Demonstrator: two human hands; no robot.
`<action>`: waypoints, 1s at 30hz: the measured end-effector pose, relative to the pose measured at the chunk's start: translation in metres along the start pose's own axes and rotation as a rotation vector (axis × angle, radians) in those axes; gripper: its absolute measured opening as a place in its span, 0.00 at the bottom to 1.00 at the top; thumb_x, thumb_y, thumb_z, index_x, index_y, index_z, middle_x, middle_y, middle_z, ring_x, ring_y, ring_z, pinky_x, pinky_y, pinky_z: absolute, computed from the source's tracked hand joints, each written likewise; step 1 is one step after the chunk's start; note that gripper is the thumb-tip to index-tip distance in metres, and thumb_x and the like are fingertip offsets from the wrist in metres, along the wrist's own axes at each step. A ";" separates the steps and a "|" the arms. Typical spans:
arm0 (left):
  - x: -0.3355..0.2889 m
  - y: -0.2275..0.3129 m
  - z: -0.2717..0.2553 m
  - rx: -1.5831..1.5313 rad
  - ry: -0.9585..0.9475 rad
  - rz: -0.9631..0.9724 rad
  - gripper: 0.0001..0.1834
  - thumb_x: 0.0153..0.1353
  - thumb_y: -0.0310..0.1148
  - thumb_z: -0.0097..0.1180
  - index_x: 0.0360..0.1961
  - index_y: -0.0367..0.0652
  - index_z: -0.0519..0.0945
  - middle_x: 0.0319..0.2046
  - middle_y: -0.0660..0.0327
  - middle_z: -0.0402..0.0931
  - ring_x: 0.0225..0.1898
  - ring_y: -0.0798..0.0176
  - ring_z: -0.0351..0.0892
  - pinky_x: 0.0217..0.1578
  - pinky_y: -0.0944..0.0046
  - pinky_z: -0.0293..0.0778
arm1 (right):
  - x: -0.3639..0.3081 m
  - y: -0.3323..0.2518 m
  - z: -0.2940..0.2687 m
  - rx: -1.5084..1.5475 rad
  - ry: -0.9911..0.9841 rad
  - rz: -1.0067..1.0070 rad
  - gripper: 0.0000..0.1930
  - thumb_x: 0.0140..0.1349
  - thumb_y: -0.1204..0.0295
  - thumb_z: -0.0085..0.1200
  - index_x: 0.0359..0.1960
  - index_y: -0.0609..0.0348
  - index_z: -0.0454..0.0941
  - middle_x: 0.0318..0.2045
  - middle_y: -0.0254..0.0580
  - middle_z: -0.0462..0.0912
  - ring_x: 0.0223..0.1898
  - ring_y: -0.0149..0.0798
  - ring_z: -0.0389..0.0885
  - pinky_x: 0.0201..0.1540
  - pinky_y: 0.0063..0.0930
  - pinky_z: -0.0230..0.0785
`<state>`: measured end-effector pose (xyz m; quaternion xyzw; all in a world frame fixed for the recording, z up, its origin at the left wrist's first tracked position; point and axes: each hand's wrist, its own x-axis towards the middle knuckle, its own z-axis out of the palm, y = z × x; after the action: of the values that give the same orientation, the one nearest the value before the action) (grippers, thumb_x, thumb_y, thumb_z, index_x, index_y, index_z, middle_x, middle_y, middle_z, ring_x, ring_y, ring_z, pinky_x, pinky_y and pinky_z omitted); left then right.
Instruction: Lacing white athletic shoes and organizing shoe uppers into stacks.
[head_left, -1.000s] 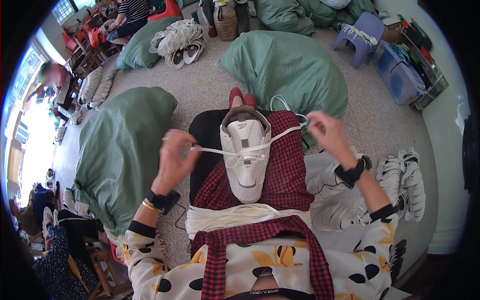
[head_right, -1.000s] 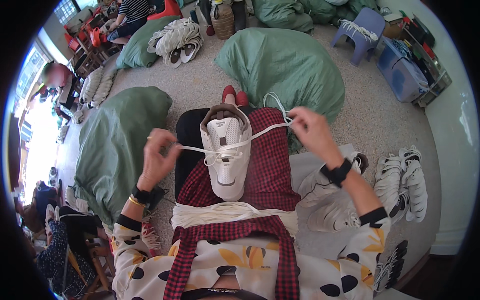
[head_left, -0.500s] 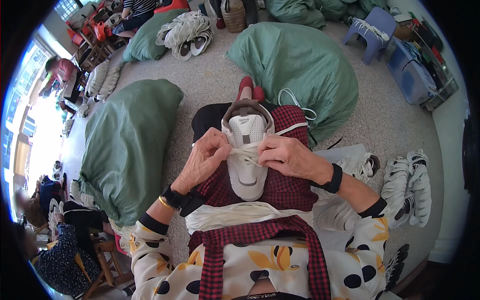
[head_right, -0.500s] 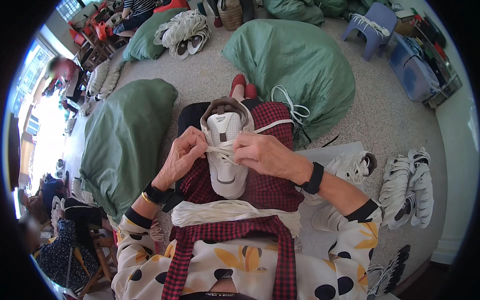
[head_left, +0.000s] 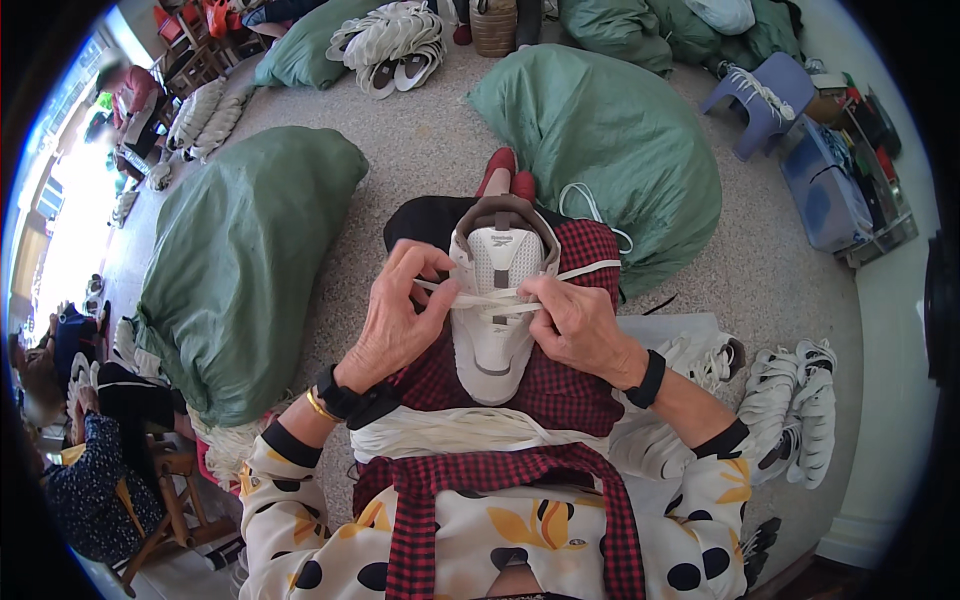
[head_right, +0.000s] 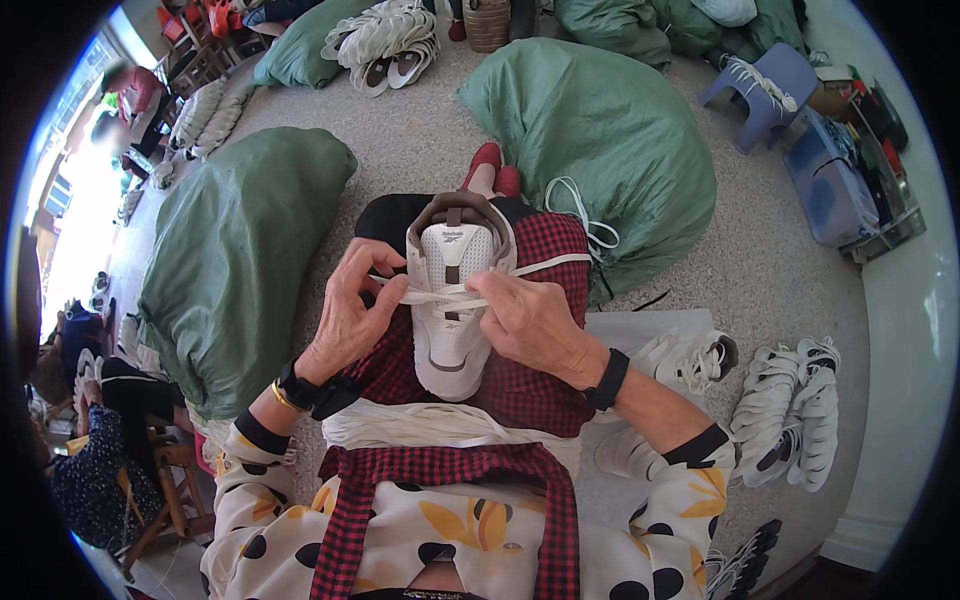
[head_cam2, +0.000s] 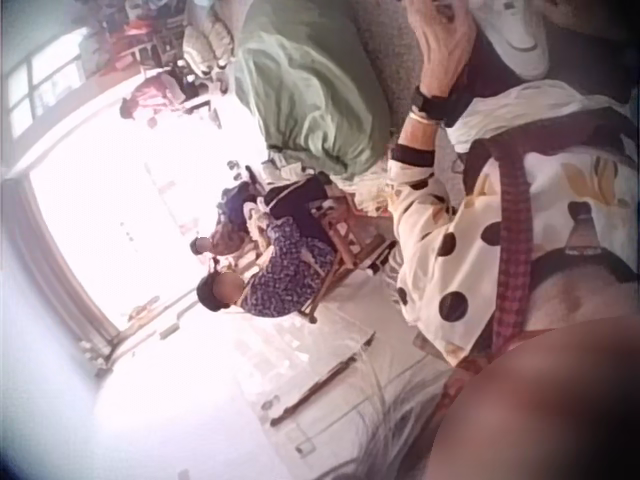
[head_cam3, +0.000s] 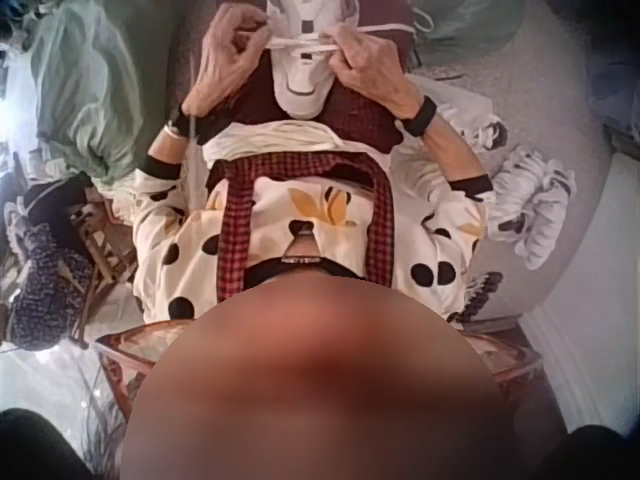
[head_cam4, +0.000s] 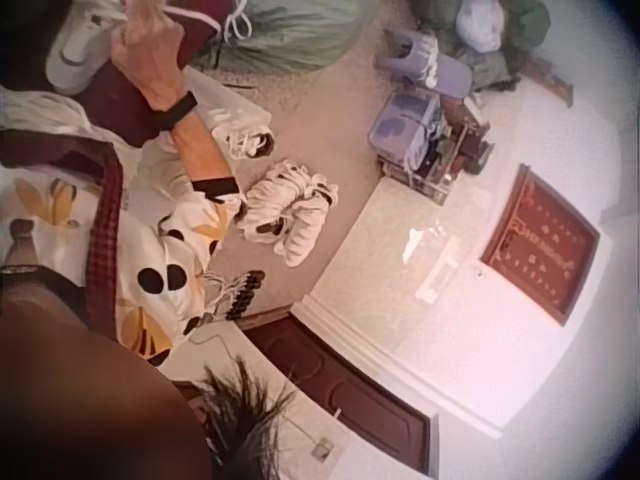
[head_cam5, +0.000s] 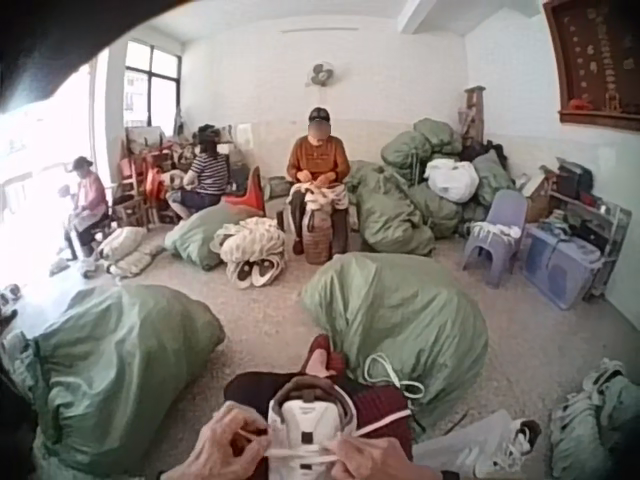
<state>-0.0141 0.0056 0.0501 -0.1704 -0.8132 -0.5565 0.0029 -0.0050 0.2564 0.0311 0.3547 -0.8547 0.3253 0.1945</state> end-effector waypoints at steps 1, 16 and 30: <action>0.001 -0.001 -0.002 0.223 0.073 0.177 0.08 0.64 0.30 0.59 0.40 0.39 0.75 0.41 0.57 0.72 0.38 0.62 0.76 0.36 0.61 0.73 | 0.001 0.000 -0.002 -0.001 -0.005 -0.003 0.19 0.49 0.84 0.54 0.46 0.59 0.74 0.28 0.43 0.81 0.25 0.44 0.83 0.26 0.37 0.74; 0.033 -0.019 -0.086 0.120 -0.177 -0.059 0.15 0.64 0.34 0.64 0.24 0.35 0.80 0.19 0.71 0.73 0.25 0.79 0.68 0.27 0.70 0.69 | 0.014 0.005 -0.008 -0.028 -0.228 0.010 0.20 0.50 0.83 0.53 0.47 0.60 0.71 0.20 0.43 0.76 0.22 0.47 0.81 0.25 0.39 0.73; -0.003 0.010 0.002 0.349 -0.117 0.337 0.12 0.51 0.31 0.71 0.35 0.40 0.81 0.46 0.55 0.71 0.49 0.50 0.71 0.49 0.57 0.71 | 0.032 0.000 -0.024 -0.109 -0.216 -0.120 0.09 0.55 0.79 0.61 0.37 0.62 0.78 0.37 0.43 0.75 0.41 0.44 0.76 0.38 0.37 0.73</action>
<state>-0.0085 0.0094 0.0576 -0.3324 -0.8559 -0.3884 0.0779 -0.0240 0.2576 0.0669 0.4271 -0.8643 0.2263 0.1395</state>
